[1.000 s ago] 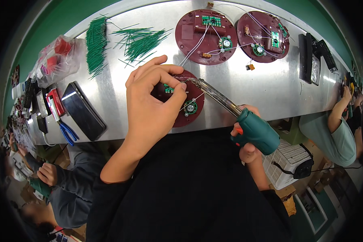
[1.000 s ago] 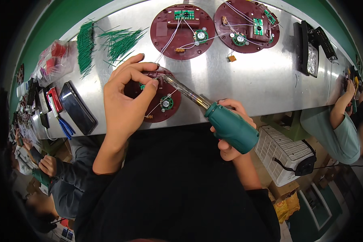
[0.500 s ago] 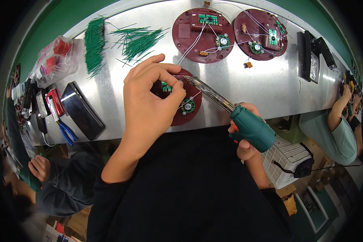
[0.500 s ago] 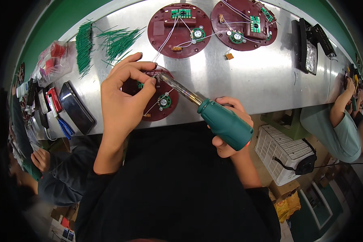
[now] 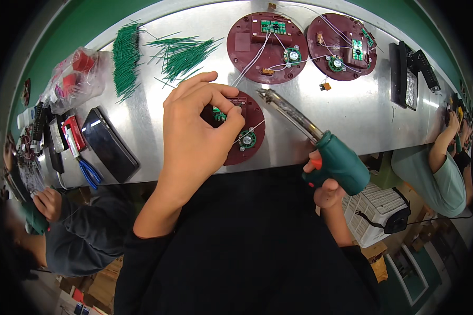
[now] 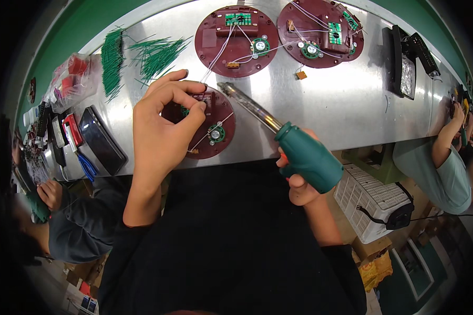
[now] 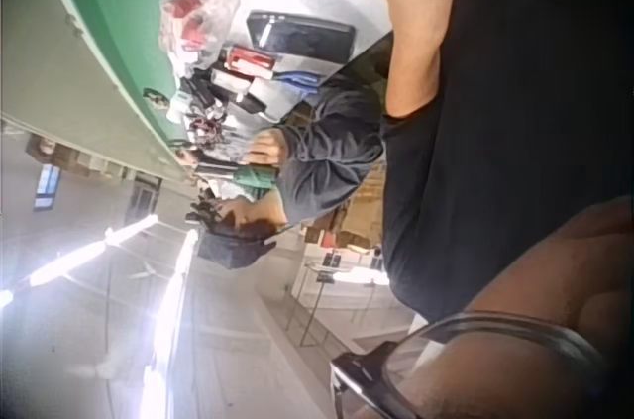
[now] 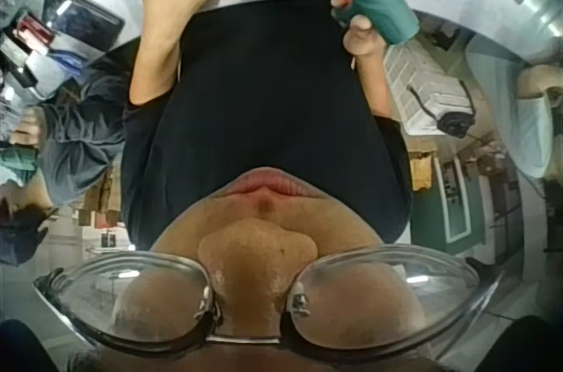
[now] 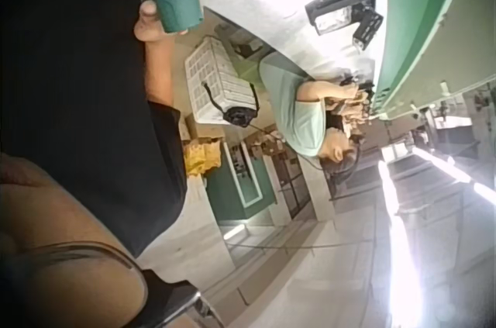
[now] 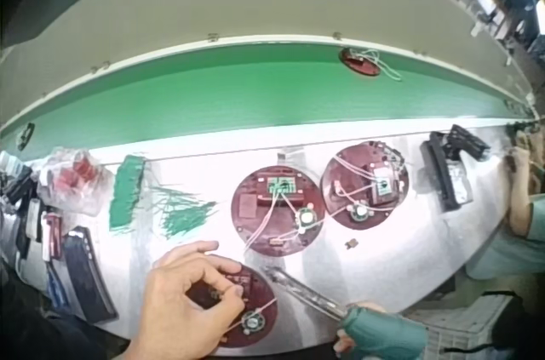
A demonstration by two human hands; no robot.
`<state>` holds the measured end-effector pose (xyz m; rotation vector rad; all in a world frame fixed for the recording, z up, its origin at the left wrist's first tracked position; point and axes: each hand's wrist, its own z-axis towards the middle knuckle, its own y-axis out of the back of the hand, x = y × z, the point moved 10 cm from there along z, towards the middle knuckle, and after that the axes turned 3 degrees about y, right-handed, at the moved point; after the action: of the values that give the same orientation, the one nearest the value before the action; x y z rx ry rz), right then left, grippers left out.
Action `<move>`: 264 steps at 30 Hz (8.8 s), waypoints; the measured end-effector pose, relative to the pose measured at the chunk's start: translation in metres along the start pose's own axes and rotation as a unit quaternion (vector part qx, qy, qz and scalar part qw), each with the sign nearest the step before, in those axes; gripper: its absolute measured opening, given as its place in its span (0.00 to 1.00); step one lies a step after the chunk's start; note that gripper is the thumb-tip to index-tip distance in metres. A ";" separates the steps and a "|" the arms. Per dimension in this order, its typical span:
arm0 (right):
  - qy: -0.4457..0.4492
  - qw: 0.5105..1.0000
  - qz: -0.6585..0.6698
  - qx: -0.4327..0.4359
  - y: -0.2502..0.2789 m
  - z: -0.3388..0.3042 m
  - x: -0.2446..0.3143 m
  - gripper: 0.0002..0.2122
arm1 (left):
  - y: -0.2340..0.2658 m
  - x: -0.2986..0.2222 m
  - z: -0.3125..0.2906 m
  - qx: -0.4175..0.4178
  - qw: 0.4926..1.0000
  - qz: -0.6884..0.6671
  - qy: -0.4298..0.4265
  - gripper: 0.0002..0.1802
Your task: Soldering components onto circular red circuit boards on a factory assembly line.
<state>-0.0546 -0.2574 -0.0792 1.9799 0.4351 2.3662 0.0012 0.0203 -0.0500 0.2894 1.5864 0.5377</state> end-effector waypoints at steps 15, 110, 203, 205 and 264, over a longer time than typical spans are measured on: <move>-0.045 0.998 0.050 -0.004 0.000 -0.001 -0.009 0.43 | -0.005 -0.014 0.003 0.045 0.991 0.117 -0.053 0.08; -0.044 0.998 0.040 -0.029 0.004 0.003 -0.004 0.45 | 0.046 -0.011 -0.019 -0.058 0.992 0.047 -0.098 0.10; 0.047 0.998 -0.004 -0.049 0.026 0.020 0.012 0.36 | -0.033 -0.016 -0.014 -0.007 0.996 -0.009 -0.090 0.07; 0.059 0.997 0.008 -0.039 0.023 0.023 0.014 0.35 | -0.031 -0.013 -0.014 -0.023 0.996 -0.013 -0.086 0.09; -0.065 0.996 0.034 -0.052 0.032 0.006 -0.010 0.45 | -0.034 -0.017 -0.010 -0.033 0.996 0.008 -0.083 0.10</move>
<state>-0.0421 -0.2888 -0.0811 2.1169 0.2375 2.2284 -0.0024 -0.0185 -0.0522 0.2891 1.4028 0.5635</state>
